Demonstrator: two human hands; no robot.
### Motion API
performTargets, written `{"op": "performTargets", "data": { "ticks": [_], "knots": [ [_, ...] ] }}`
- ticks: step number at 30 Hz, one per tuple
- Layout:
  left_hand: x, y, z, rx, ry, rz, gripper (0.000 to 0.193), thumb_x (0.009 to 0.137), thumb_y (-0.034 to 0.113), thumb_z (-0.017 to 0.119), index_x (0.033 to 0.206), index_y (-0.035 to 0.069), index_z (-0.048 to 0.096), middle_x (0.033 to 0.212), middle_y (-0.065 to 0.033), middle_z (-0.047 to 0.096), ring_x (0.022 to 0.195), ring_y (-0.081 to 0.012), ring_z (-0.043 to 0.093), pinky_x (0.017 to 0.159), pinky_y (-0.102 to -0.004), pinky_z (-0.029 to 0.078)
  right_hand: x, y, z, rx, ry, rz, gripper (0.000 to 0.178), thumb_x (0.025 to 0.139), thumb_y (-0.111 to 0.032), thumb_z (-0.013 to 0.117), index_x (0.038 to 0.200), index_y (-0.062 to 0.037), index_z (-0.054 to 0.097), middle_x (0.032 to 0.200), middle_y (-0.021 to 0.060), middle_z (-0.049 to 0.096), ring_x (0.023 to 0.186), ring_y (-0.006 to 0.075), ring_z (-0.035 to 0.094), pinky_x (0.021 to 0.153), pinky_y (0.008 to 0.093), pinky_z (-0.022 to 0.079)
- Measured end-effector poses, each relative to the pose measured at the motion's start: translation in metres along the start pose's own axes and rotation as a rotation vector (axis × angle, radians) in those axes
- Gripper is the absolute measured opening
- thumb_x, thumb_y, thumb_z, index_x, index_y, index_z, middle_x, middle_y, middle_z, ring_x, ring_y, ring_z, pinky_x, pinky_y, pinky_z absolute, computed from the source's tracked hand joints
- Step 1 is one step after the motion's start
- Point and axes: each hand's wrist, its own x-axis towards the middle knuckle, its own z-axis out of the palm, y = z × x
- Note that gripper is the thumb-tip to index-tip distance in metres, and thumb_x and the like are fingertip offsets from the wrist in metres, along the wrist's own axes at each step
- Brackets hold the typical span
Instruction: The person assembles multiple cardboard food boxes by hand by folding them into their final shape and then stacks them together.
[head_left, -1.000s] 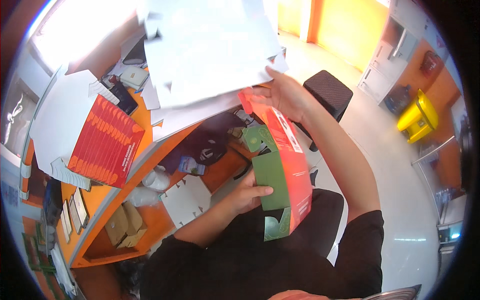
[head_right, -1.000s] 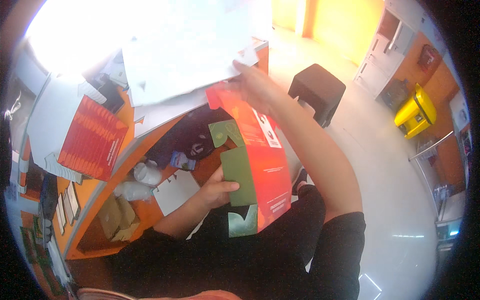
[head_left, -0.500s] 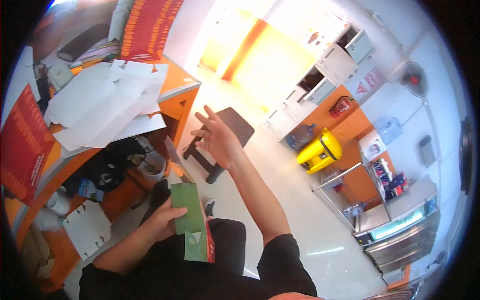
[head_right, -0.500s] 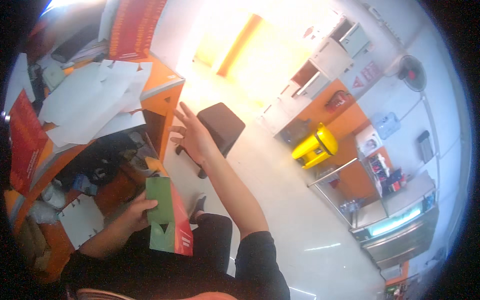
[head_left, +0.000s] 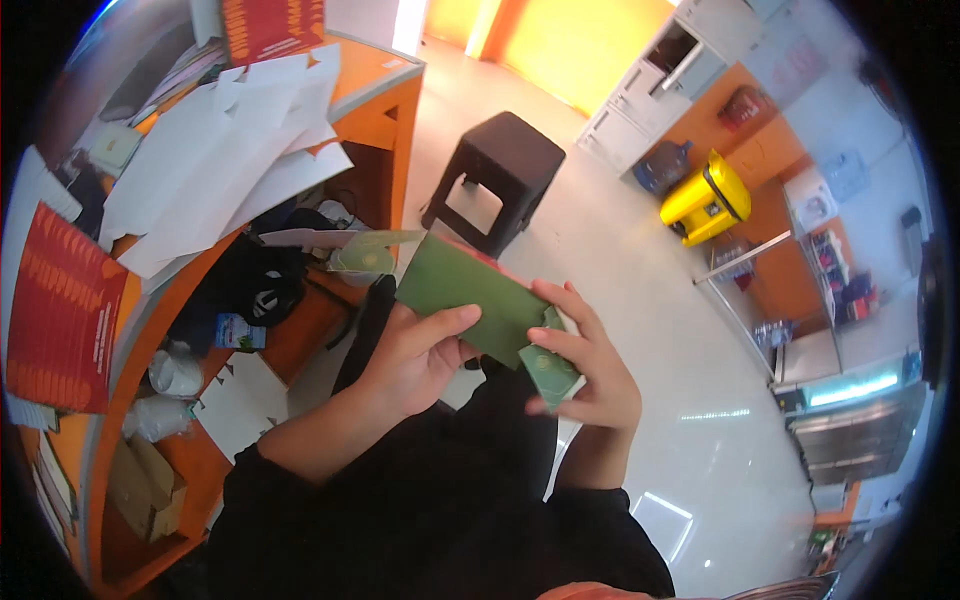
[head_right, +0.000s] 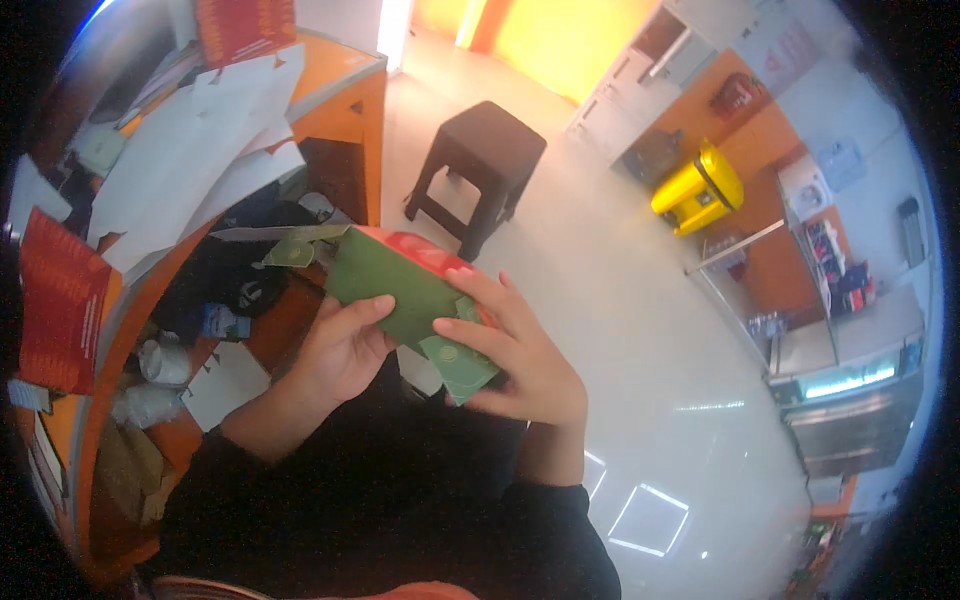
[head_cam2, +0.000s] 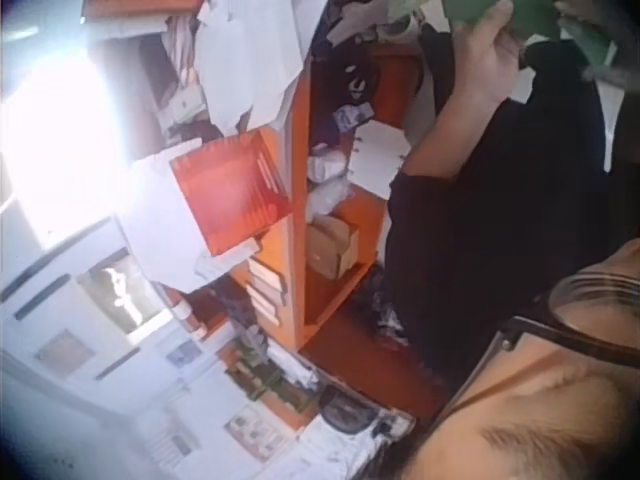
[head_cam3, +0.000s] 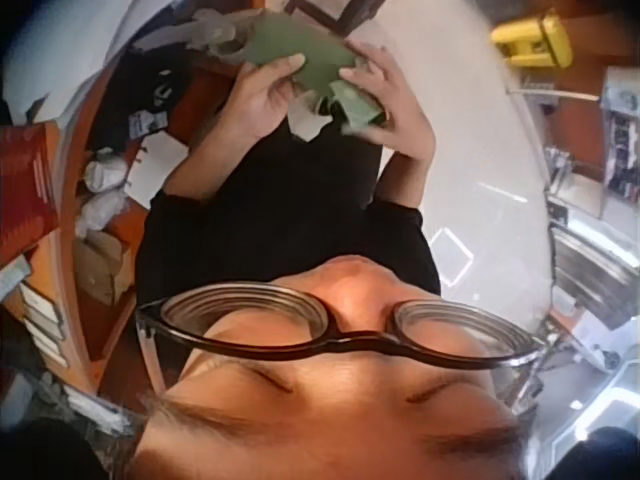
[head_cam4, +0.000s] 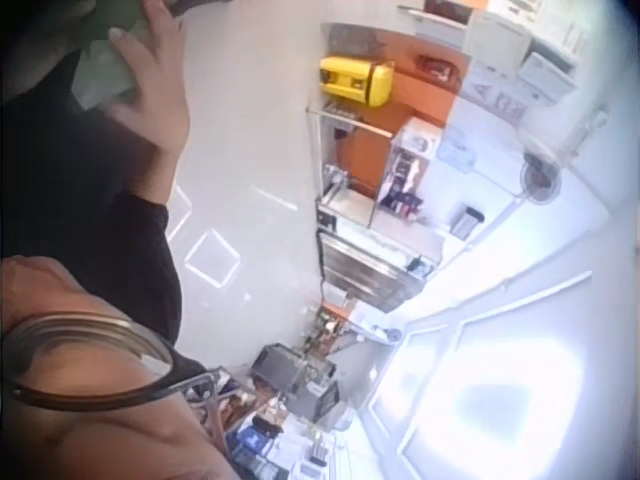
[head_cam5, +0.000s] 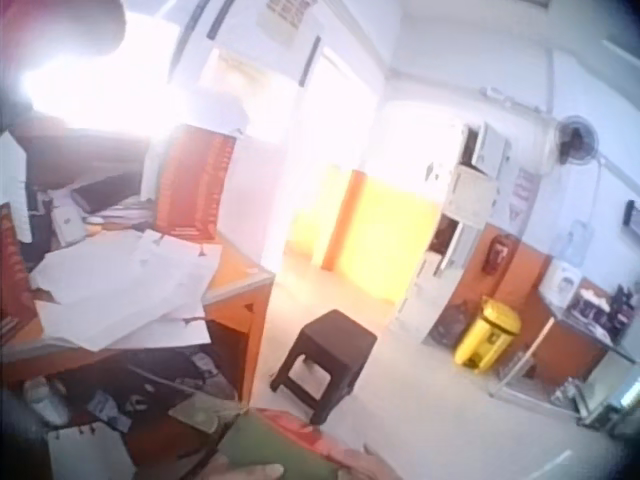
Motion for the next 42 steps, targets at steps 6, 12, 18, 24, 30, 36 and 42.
{"op": "performTargets", "data": {
  "ticks": [6,12,18,24,30,36,42],
  "knots": [
    [0.015,-0.054,0.018,0.048,-0.068,0.000,0.032,0.089,0.002,0.051,0.120,0.005,0.043,0.112,-0.0082,0.055,0.103,-0.0179,0.057,0.086,-0.0348,0.049,-0.036,-0.002,0.023,0.570,1.001,0.069,0.032,0.082,-0.009,0.062,0.113,-0.0106,0.054,0.123,0.0224,0.051,0.103,0.0392,0.058,0.084,0.0461,0.049],
    [0.016,-0.076,0.013,0.334,-0.162,0.133,0.034,0.090,0.003,0.051,0.122,0.003,0.043,0.116,-0.0081,0.052,0.106,-0.0178,0.053,0.091,-0.0338,0.044,-0.061,0.008,0.018,-0.142,0.764,-0.154,0.014,0.081,-0.012,0.063,0.094,-0.0098,0.061,0.117,0.0168,0.055,0.114,0.0405,0.051,0.091,0.0451,0.047],
    [0.003,-0.059,0.018,0.087,-0.204,-0.025,0.030,0.089,0.002,0.051,0.118,0.001,0.045,0.111,-0.0052,0.052,0.103,-0.0115,0.052,0.088,-0.0273,0.044,-0.067,0.010,0.021,0.050,0.829,-0.121,0.005,0.077,-0.009,0.064,0.081,-0.0067,0.066,0.117,0.0164,0.054,0.115,0.0387,0.050,0.094,0.0455,0.046],
    [-0.003,-0.066,0.002,0.385,-0.040,-0.021,0.036,0.086,-0.004,0.049,0.121,0.001,0.041,0.111,-0.0069,0.051,0.106,-0.0135,0.051,0.091,-0.0296,0.043,-0.067,0.003,0.026,-0.042,0.650,0.041,0.016,0.072,-0.007,0.065,0.088,-0.0086,0.070,0.115,0.0173,0.057,0.116,0.0384,0.050,0.096,0.0449,0.043],
    [0.003,-0.083,0.001,0.289,-0.034,-0.001,0.051,0.085,-0.005,0.048,0.129,0.005,0.024,0.117,-0.0076,0.043,0.112,-0.0148,0.047,0.093,-0.0307,0.042,-0.069,-0.009,0.025,-0.042,0.661,0.126,0.022,0.075,-0.021,0.067,0.092,-0.0071,0.071,0.113,0.0157,0.057,0.116,0.0378,0.050,0.094,0.0445,0.044],
    [0.003,-0.088,0.003,0.479,-0.055,-0.005,0.052,0.083,-0.008,0.046,0.128,0.007,0.023,0.117,-0.0086,0.040,0.111,-0.0155,0.046,0.091,-0.0305,0.044,-0.074,-0.010,0.037,0.000,0.688,0.245,0.031,0.073,-0.030,0.069,0.093,-0.0059,0.071,0.112,0.0149,0.056,0.111,0.0331,0.053,0.091,0.0415,0.045],
    [0.002,-0.089,-0.012,0.466,-0.055,-0.118,0.049,0.082,-0.006,0.046,0.124,0.005,0.024,0.115,-0.0093,0.039,0.108,-0.0171,0.047,0.084,-0.0309,0.048,-0.066,-0.006,0.072,-0.120,0.691,0.365,0.024,0.073,-0.018,0.071,0.093,-0.0051,0.071,0.125,0.0190,0.048,0.116,0.0321,0.047,0.096,0.0390,0.040]
  ]
}}
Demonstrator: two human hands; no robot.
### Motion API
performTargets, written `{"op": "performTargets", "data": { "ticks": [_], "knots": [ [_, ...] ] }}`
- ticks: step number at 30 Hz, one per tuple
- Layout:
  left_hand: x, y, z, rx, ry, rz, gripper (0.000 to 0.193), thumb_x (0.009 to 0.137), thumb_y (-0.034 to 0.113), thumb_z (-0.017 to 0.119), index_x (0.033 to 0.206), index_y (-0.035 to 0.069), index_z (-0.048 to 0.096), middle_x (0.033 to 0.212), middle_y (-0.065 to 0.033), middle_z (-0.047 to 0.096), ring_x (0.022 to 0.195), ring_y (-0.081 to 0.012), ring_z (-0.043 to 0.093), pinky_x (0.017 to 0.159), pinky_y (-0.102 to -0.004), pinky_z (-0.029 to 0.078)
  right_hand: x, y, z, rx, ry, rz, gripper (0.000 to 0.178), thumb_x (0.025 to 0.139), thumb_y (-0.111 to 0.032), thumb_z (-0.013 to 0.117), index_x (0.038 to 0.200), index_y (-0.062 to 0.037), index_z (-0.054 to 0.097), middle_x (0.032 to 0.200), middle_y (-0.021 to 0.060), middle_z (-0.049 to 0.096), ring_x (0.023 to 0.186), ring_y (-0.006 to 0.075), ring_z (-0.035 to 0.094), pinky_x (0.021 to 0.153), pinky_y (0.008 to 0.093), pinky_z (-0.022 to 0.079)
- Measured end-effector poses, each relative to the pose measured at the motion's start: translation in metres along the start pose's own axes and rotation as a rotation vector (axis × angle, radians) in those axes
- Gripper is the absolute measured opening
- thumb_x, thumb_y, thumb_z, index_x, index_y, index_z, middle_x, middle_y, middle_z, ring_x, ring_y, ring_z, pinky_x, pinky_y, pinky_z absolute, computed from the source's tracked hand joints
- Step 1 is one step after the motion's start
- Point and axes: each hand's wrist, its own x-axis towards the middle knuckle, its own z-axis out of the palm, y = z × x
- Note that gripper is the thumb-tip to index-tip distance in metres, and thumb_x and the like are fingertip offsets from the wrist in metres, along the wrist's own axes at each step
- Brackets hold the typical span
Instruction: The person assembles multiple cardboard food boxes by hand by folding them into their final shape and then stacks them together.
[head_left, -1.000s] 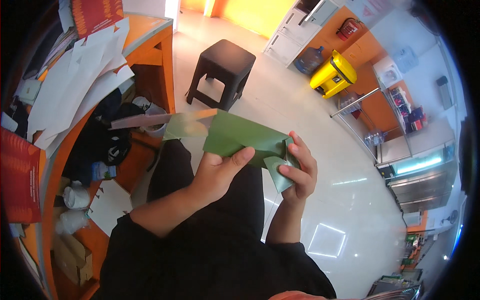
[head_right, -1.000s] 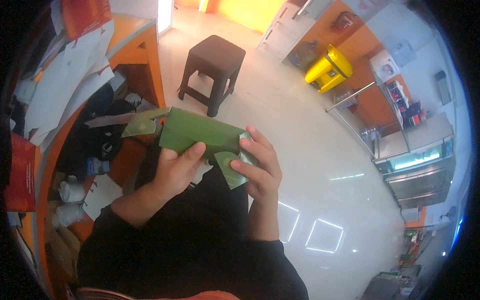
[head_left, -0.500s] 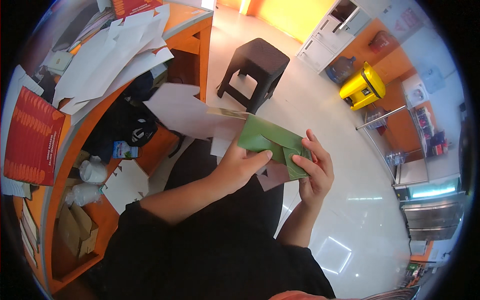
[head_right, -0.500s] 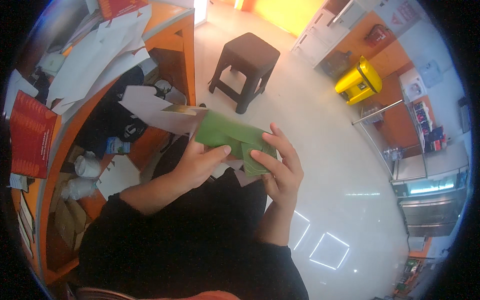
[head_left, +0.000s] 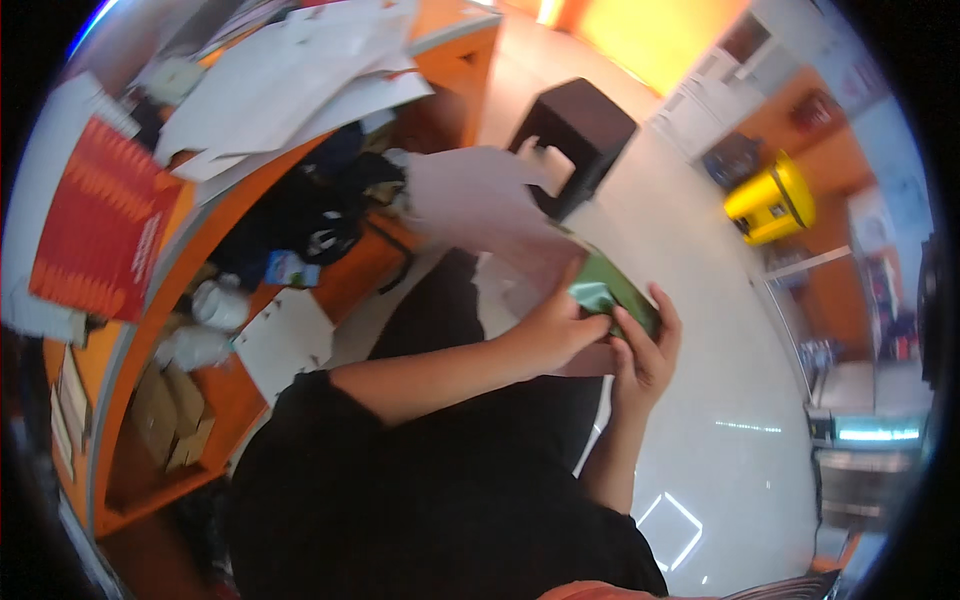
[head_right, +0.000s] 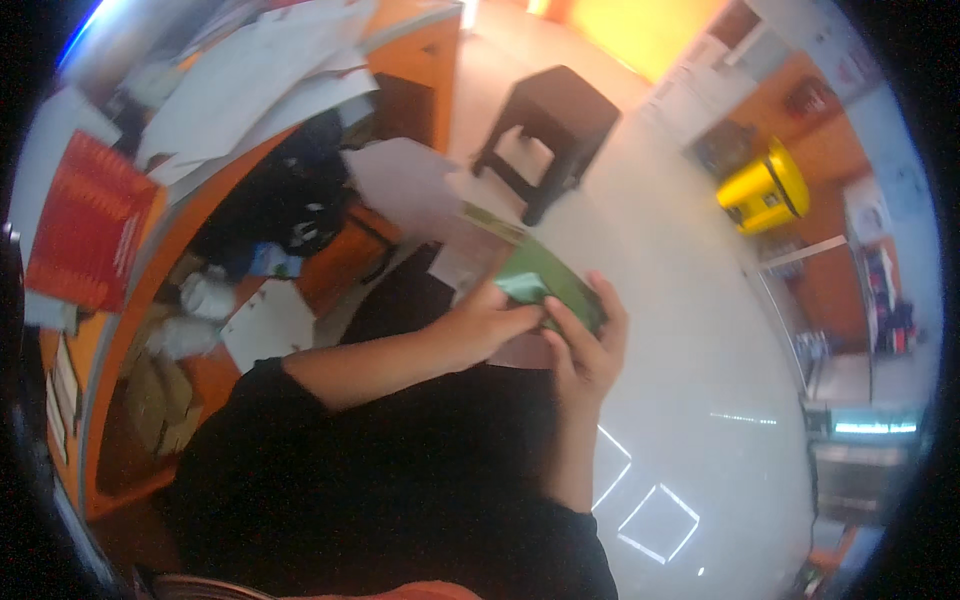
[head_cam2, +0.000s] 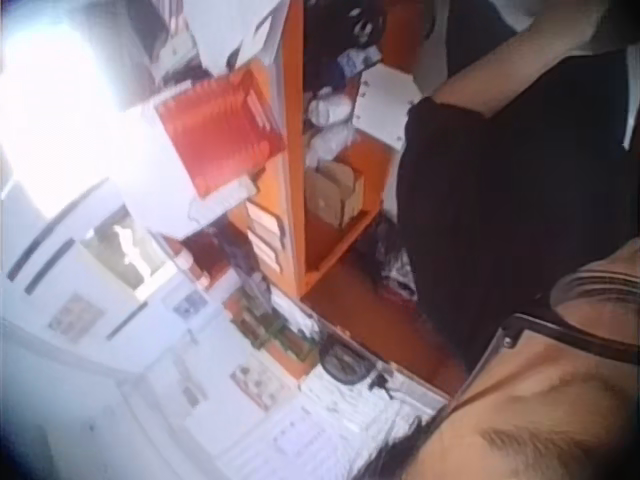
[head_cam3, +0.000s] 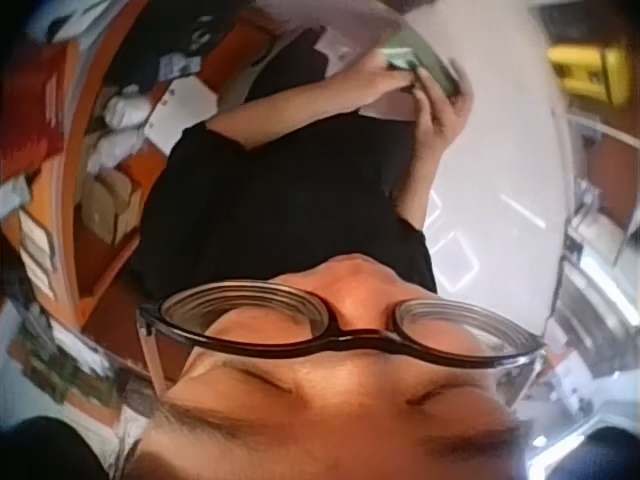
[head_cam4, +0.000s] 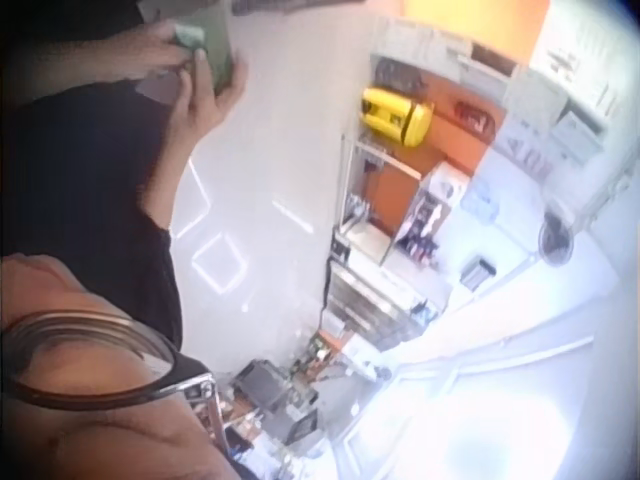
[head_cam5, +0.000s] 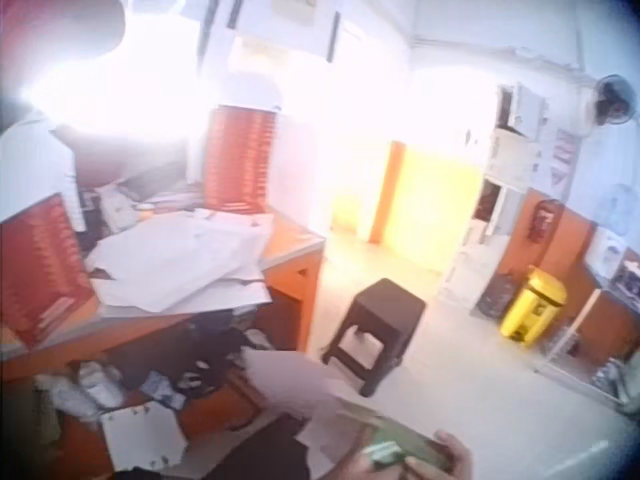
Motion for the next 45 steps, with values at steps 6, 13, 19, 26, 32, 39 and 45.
{"op": "performTargets", "data": {
  "ticks": [6,13,19,26,32,39,45],
  "knots": [
    [-0.006,0.003,-0.007,-0.281,0.116,0.021,0.060,0.087,0.009,0.051,0.134,0.007,0.014,0.106,-0.0106,0.048,0.097,-0.0161,0.053,0.078,-0.0279,0.048,-0.011,0.010,0.033,0.585,-0.029,0.207,0.095,0.076,-0.067,0.053,0.144,-0.0142,0.012,0.140,0.0171,0.030,0.121,0.0312,0.043,0.097,0.0455,0.038],
    [-0.027,-0.038,-0.022,-0.056,-0.360,-0.479,0.069,0.084,0.001,0.052,0.137,0.003,0.007,0.106,-0.0148,0.047,0.091,-0.0208,0.054,0.070,-0.0306,0.050,-0.006,0.061,0.003,0.675,-0.054,0.554,0.070,0.082,-0.051,0.056,0.136,-0.0123,0.035,0.142,0.0119,0.029,0.125,0.0295,0.036,0.096,0.0492,0.037],
    [-0.028,-0.057,-0.022,0.035,-0.228,-0.477,0.061,0.086,-0.004,0.046,0.138,0.009,0.015,0.121,-0.0159,0.044,0.110,-0.0223,0.050,0.089,-0.0331,0.043,-0.016,0.069,0.007,0.146,-0.255,0.502,0.041,0.094,-0.033,0.041,0.129,-0.0130,0.046,0.145,0.0166,0.021,0.131,0.0316,0.027,0.103,0.0424,0.029],
    [-0.018,-0.069,-0.036,0.313,-0.180,-0.146,0.056,0.088,0.001,0.047,0.136,0.008,0.021,0.133,-0.0169,0.033,0.116,-0.0242,0.046,0.099,-0.0337,0.035,-0.037,0.137,-0.010,0.423,-0.257,0.757,0.049,0.090,-0.026,0.050,0.134,-0.0090,0.036,0.139,0.0140,0.032,0.128,0.0280,0.032,0.101,0.0389,0.031],
    [-0.010,-0.039,-0.038,0.425,-0.055,-0.153,0.051,0.091,0.006,0.045,0.136,0.016,0.024,0.111,-0.0166,0.055,0.081,-0.0165,0.059,0.062,-0.0286,0.051,-0.027,0.115,0.001,1.152,0.159,0.391,0.034,0.092,-0.037,0.050,0.113,-0.0111,0.044,0.114,0.0034,0.045,0.113,0.0176,0.042,0.098,0.0360,0.032],
    [-0.002,-0.048,-0.052,0.697,-0.050,0.208,0.050,0.089,0.008,0.049,0.134,0.010,0.026,0.127,-0.0152,0.045,0.100,-0.0264,0.057,0.089,-0.0362,0.042,-0.015,0.097,0.030,0.211,-0.244,0.380,0.025,0.084,-0.009,0.056,0.105,-0.0036,0.044,0.130,0.0214,0.031,0.129,0.0338,0.024,0.104,0.0383,0.019],
    [0.001,-0.049,-0.063,0.731,-0.051,0.090,0.052,0.088,0.005,0.048,0.134,0.008,0.025,0.131,-0.0148,0.040,0.110,-0.0292,0.054,0.096,-0.0359,0.037,-0.008,0.073,0.037,0.115,-0.186,0.333,0.021,0.082,-0.007,0.056,0.100,-0.0038,0.046,0.128,0.0208,0.033,0.126,0.0355,0.029,0.104,0.0390,0.021]
  ]
}}
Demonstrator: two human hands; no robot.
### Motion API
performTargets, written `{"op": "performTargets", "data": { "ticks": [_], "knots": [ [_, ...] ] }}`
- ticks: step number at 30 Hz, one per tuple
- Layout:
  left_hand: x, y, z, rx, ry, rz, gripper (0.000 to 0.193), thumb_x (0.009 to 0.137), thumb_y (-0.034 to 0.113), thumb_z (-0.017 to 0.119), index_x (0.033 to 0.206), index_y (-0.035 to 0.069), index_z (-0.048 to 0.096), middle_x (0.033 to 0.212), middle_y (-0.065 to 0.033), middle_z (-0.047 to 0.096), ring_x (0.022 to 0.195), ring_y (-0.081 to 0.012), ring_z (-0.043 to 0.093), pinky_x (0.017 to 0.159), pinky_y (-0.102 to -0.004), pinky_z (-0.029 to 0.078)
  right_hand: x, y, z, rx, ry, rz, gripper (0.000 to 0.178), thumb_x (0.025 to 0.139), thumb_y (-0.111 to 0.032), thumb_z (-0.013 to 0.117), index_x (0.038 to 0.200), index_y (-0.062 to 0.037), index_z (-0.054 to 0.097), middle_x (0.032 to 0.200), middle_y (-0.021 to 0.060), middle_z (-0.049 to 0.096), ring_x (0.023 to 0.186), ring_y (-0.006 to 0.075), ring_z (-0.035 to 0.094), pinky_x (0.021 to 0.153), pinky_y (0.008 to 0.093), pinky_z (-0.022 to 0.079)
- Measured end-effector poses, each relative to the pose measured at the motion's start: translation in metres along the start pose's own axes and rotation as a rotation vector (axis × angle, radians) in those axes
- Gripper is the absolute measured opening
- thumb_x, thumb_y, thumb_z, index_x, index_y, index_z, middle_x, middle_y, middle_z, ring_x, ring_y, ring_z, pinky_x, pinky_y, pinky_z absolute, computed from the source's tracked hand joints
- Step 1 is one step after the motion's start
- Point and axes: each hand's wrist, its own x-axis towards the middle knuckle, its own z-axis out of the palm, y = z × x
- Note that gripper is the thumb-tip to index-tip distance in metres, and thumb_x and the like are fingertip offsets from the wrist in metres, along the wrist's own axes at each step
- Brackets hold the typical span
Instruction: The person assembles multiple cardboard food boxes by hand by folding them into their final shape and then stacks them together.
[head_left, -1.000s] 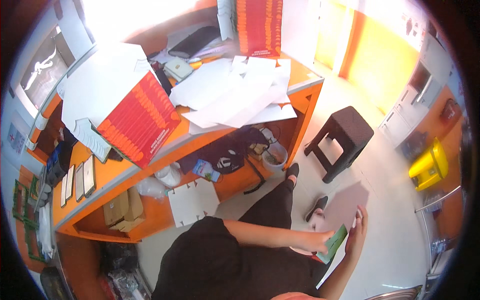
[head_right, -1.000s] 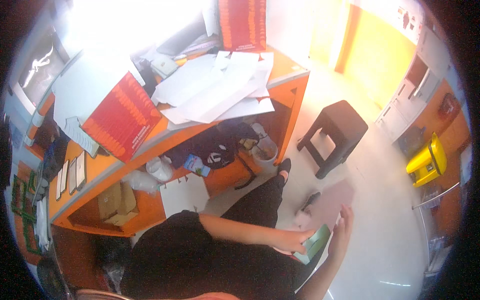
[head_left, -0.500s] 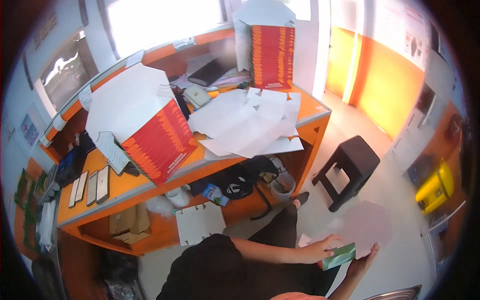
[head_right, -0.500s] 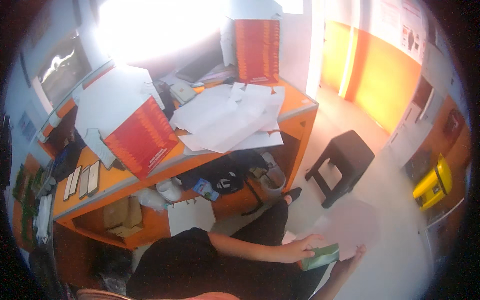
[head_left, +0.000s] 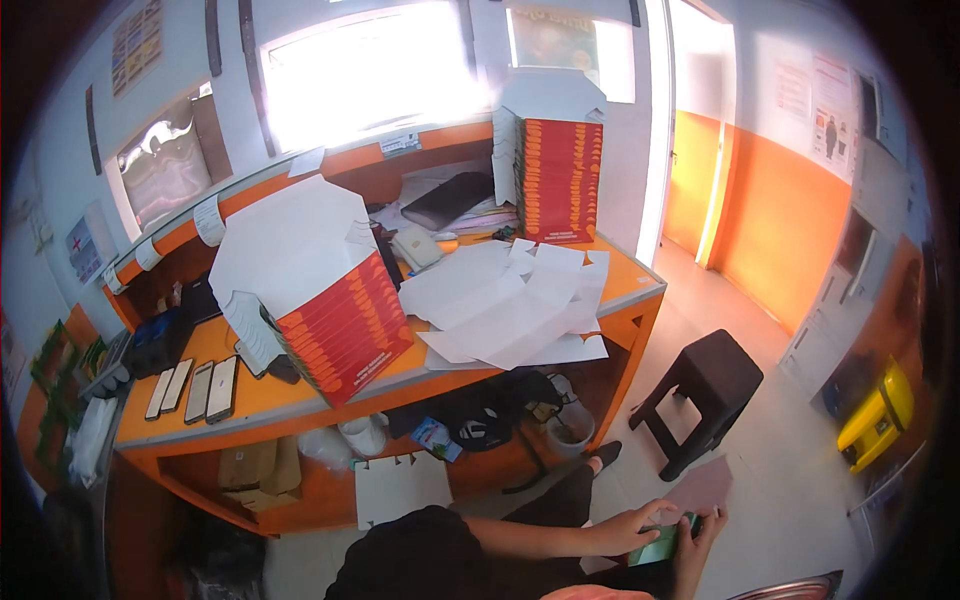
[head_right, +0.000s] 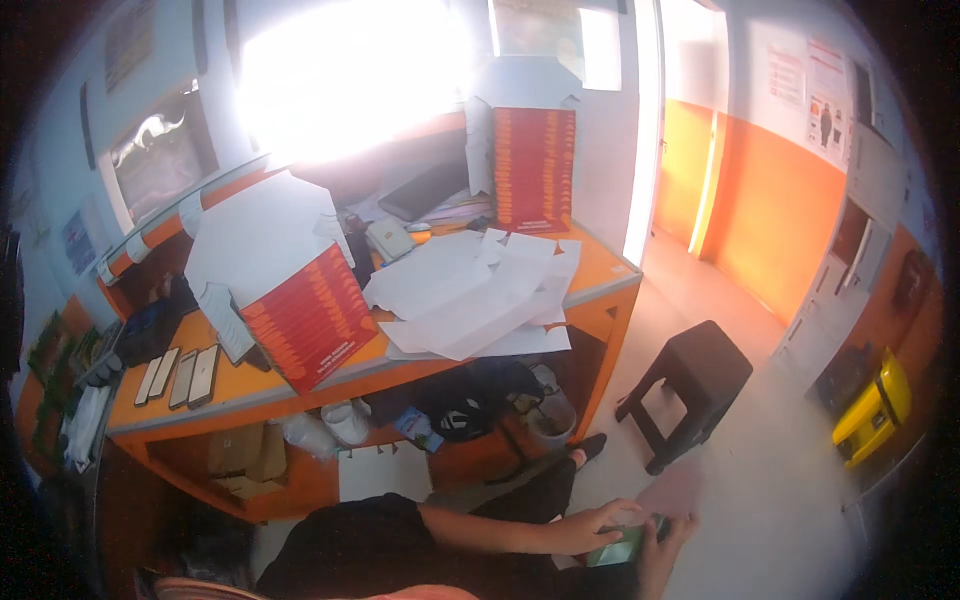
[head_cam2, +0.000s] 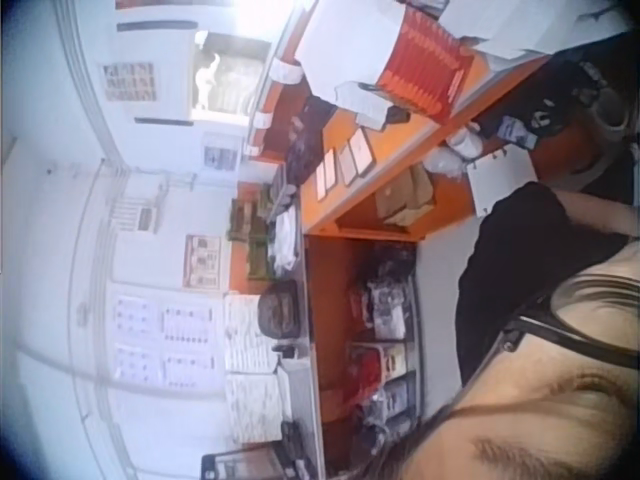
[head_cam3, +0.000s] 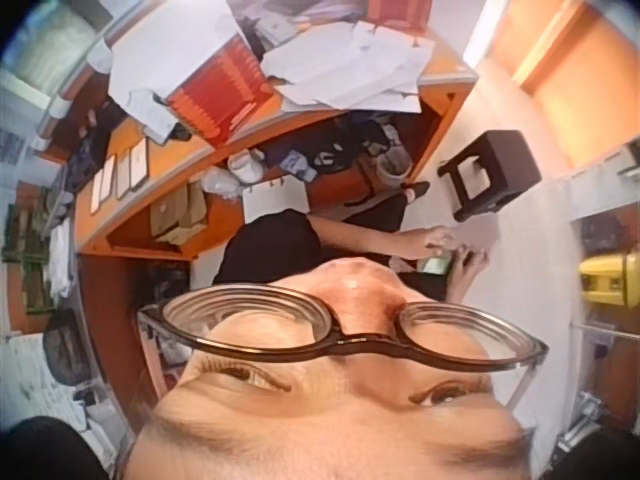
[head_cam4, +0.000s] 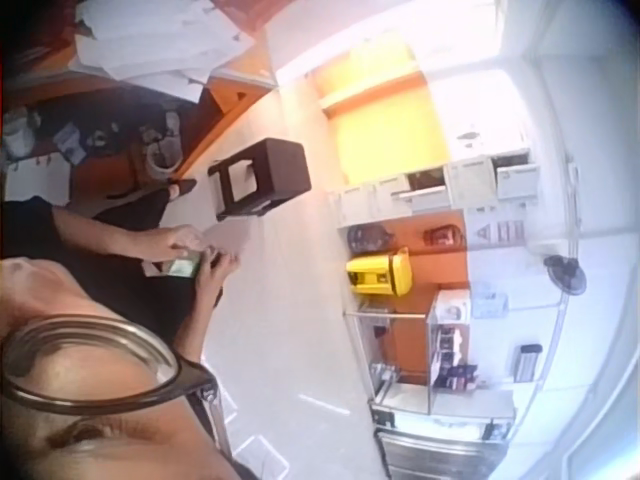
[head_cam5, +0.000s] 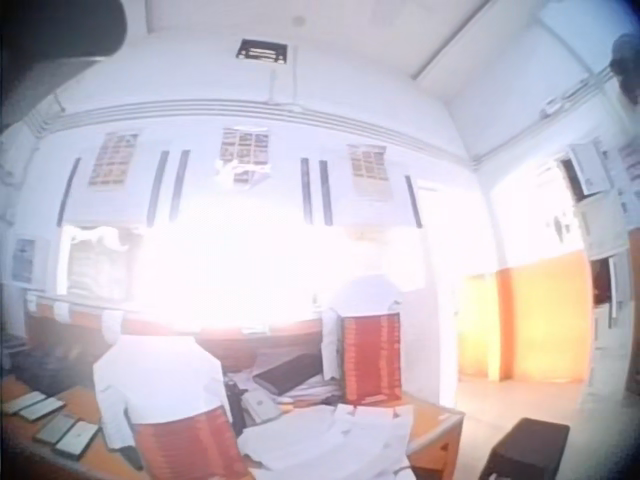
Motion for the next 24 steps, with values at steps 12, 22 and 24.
{"op": "performTargets", "data": {
  "ticks": [12,22,24],
  "knots": [
    [-0.003,0.030,-0.001,0.020,-0.082,0.115,0.053,0.089,0.005,0.048,0.136,0.009,0.023,0.130,-0.0173,0.042,0.117,-0.0294,0.050,0.097,-0.0350,0.038,-0.008,-0.010,-0.020,0.268,-0.258,-0.015,0.017,0.078,-0.005,0.058,0.094,-0.0032,0.052,0.129,0.0187,0.036,0.124,0.0341,0.034,0.104,0.0390,0.024],
    [0.005,0.043,-0.013,-0.011,-0.201,0.063,0.046,0.089,0.009,0.047,0.133,0.008,0.031,0.129,-0.0124,0.047,0.114,-0.0281,0.053,0.096,-0.0358,0.038,-0.006,-0.028,-0.025,0.283,-0.140,0.055,0.021,0.086,-0.024,0.052,0.090,-0.0029,0.054,0.127,0.0184,0.037,0.119,0.0328,0.038,0.100,0.0382,0.029],
    [0.006,0.045,-0.013,-0.001,-0.254,-0.022,0.047,0.089,0.009,0.047,0.133,0.008,0.031,0.127,-0.0124,0.049,0.112,-0.0277,0.054,0.095,-0.0352,0.039,-0.006,-0.016,-0.028,0.347,-0.159,0.064,0.021,0.086,-0.024,0.053,0.090,-0.0033,0.055,0.128,0.0180,0.036,0.119,0.0323,0.037,0.100,0.0383,0.029]
  ]
}}
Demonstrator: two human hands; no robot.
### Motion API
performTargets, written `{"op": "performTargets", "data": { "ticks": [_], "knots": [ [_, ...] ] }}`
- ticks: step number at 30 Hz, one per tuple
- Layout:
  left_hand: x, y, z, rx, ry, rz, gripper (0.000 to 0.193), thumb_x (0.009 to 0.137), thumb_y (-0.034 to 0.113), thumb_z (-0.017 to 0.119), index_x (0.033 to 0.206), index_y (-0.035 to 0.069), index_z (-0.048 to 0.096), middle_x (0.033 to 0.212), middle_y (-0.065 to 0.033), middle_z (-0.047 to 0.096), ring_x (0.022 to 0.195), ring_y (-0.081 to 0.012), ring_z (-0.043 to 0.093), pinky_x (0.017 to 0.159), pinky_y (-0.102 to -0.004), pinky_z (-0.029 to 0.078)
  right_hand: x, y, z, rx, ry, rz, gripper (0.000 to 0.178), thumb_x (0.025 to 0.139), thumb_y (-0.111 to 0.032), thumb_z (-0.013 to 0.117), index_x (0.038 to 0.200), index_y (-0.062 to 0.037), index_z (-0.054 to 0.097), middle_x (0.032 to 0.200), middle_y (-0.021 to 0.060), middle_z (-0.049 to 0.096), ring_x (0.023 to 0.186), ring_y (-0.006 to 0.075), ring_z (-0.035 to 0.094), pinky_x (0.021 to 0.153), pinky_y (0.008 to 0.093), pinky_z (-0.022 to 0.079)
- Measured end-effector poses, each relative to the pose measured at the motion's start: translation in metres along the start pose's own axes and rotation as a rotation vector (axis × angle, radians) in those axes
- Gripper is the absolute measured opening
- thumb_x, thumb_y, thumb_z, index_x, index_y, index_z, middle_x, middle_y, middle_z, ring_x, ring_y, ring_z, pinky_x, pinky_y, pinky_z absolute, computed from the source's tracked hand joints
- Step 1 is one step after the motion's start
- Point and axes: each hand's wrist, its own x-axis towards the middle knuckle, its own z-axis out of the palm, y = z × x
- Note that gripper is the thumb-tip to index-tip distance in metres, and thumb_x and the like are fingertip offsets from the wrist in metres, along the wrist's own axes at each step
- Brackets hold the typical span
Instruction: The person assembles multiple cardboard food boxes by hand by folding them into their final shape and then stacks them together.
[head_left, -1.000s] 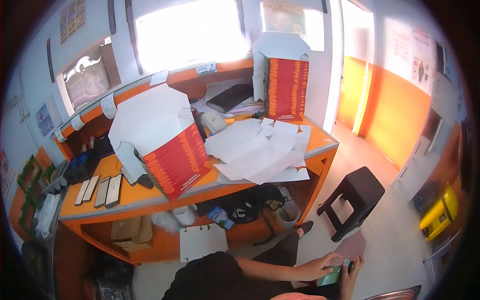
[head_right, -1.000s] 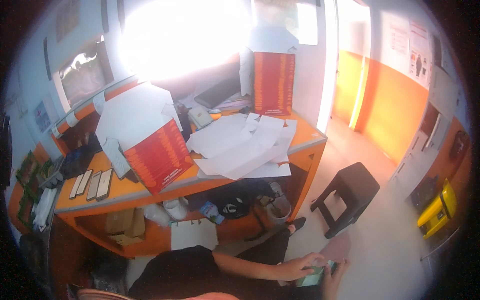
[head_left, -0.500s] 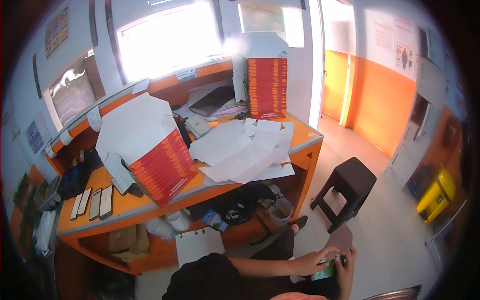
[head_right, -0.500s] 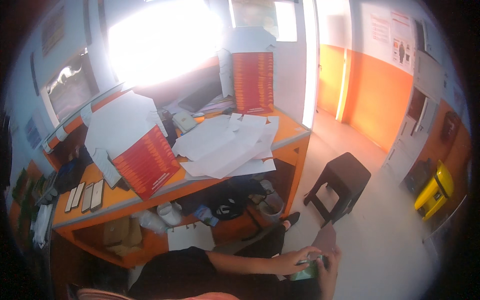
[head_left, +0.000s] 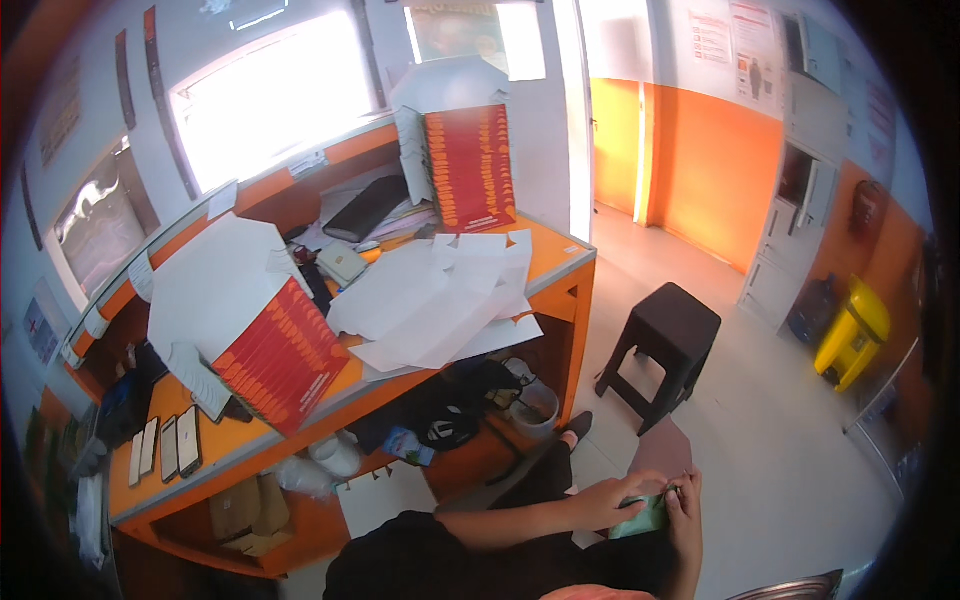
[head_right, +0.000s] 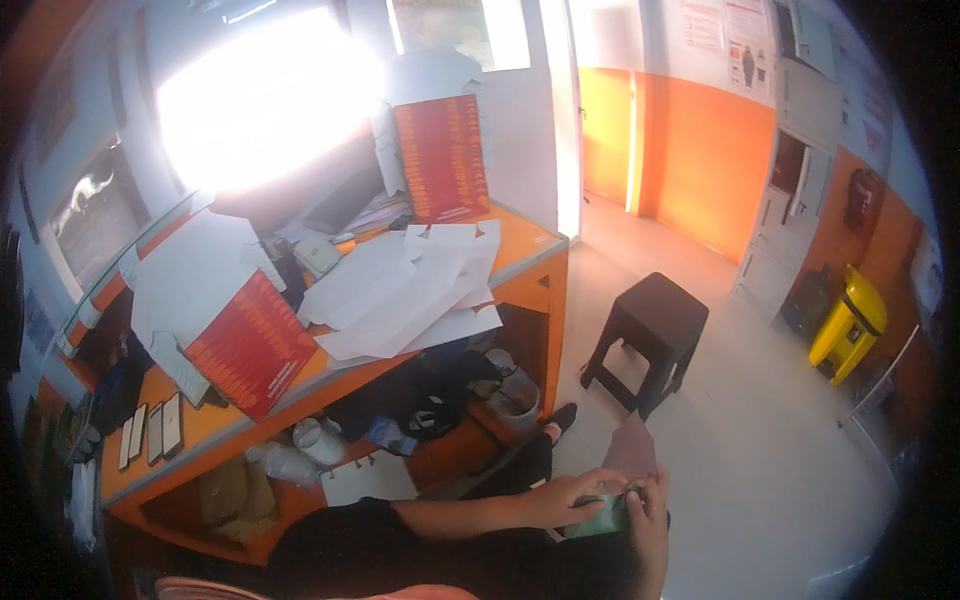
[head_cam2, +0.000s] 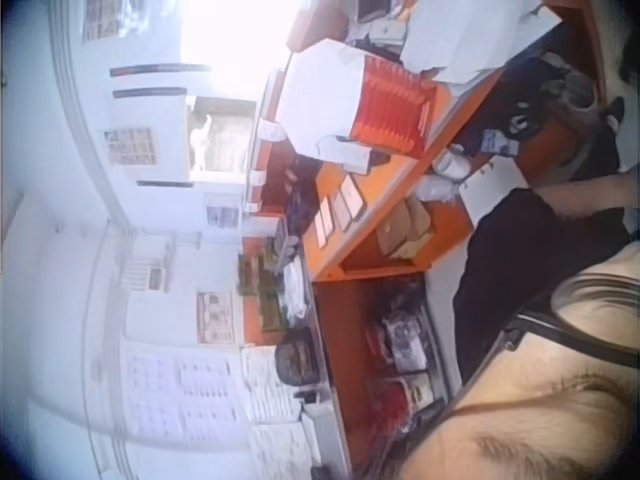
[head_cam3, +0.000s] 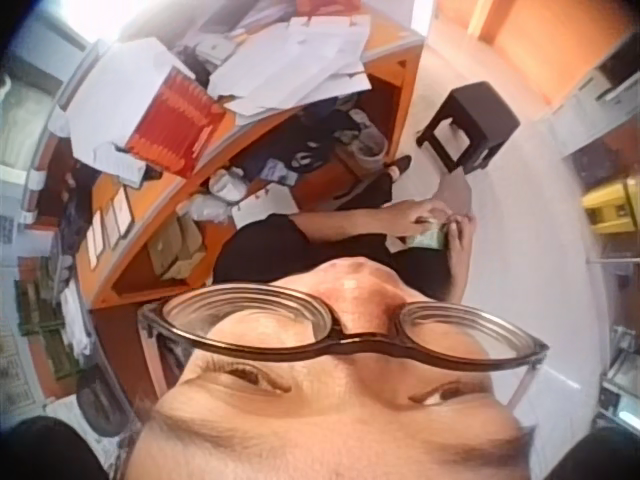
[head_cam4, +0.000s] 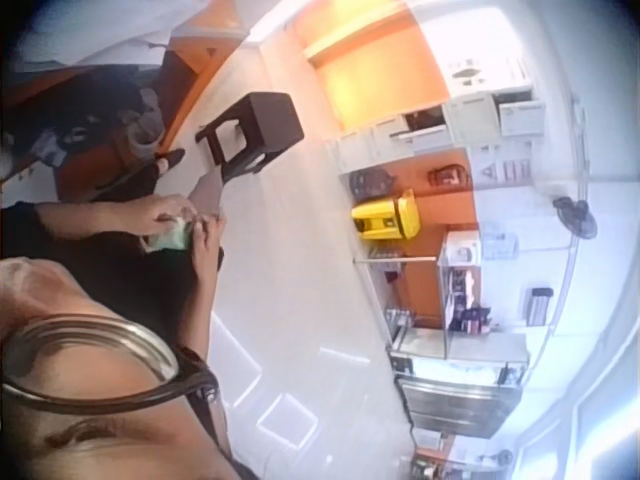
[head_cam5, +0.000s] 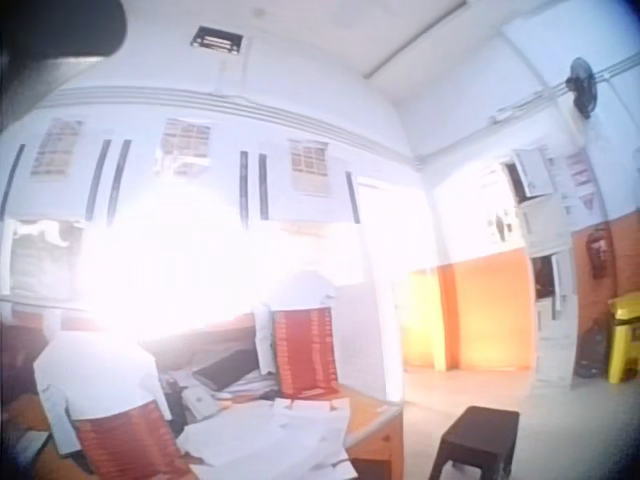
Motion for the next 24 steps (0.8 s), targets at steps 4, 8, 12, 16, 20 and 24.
{"op": "performTargets", "data": {
  "ticks": [4,8,12,16,20,24],
  "knots": [
    [0.004,0.012,0.000,0.119,0.032,-0.074,0.044,0.090,0.017,0.051,0.131,0.008,0.038,0.114,-0.0143,0.057,0.104,-0.0256,0.059,0.089,-0.0333,0.043,-0.003,0.014,-0.006,0.080,-0.020,-0.107,0.018,0.083,-0.021,0.058,0.088,-0.0045,0.058,0.130,0.0158,0.033,0.121,0.0318,0.036,0.100,0.0394,0.028],
    [0.008,-0.031,0.009,0.092,0.098,-0.066,0.033,0.092,0.026,0.052,0.118,0.006,0.054,0.095,-0.0146,0.064,0.090,-0.0233,0.062,0.079,-0.0332,0.046,-0.004,0.022,0.001,-0.020,0.001,-0.101,0.014,0.081,-0.017,0.063,0.086,-0.0044,0.061,0.129,0.0148,0.034,0.121,0.0312,0.035,0.100,0.0402,0.029],
    [0.008,-0.026,0.006,0.181,0.056,-0.147,0.030,0.093,0.028,0.050,0.106,0.002,0.061,0.092,-0.0147,0.064,0.086,-0.0223,0.061,0.078,-0.0322,0.046,-0.006,0.025,0.008,0.059,0.034,-0.060,0.012,0.081,-0.013,0.062,0.088,-0.0030,0.061,0.129,0.0142,0.035,0.121,0.0296,0.037,0.101,0.0396,0.030],
    [0.008,-0.028,0.010,0.042,0.108,-0.155,0.031,0.093,0.027,0.052,0.103,0.000,0.062,0.083,-0.0089,0.065,0.077,-0.0128,0.058,0.070,-0.0271,0.045,-0.004,0.025,0.009,-0.058,0.073,-0.073,0.012,0.081,-0.012,0.061,0.090,-0.0034,0.062,0.128,0.0154,0.038,0.121,0.0303,0.039,0.100,0.0401,0.031],
    [0.009,-0.016,0.008,-0.011,0.111,-0.234,0.032,0.093,0.028,0.052,0.102,-0.001,0.063,0.080,-0.0053,0.064,0.074,-0.0081,0.056,0.067,-0.0241,0.045,0.001,0.018,0.009,-0.142,0.045,-0.122,0.015,0.082,-0.014,0.061,0.094,-0.0045,0.062,0.124,0.0164,0.041,0.116,0.0314,0.042,0.099,0.0392,0.033],
    [0.008,-0.019,0.007,-0.041,0.151,-0.222,0.031,0.093,0.027,0.053,0.099,-0.001,0.064,0.079,-0.0051,0.064,0.072,-0.0085,0.056,0.066,-0.0241,0.045,0.003,0.017,0.012,-0.241,0.019,-0.112,0.017,0.083,-0.016,0.062,0.096,-0.0056,0.062,0.126,0.0183,0.041,0.115,0.0331,0.043,0.097,0.0403,0.035]
  ]
}}
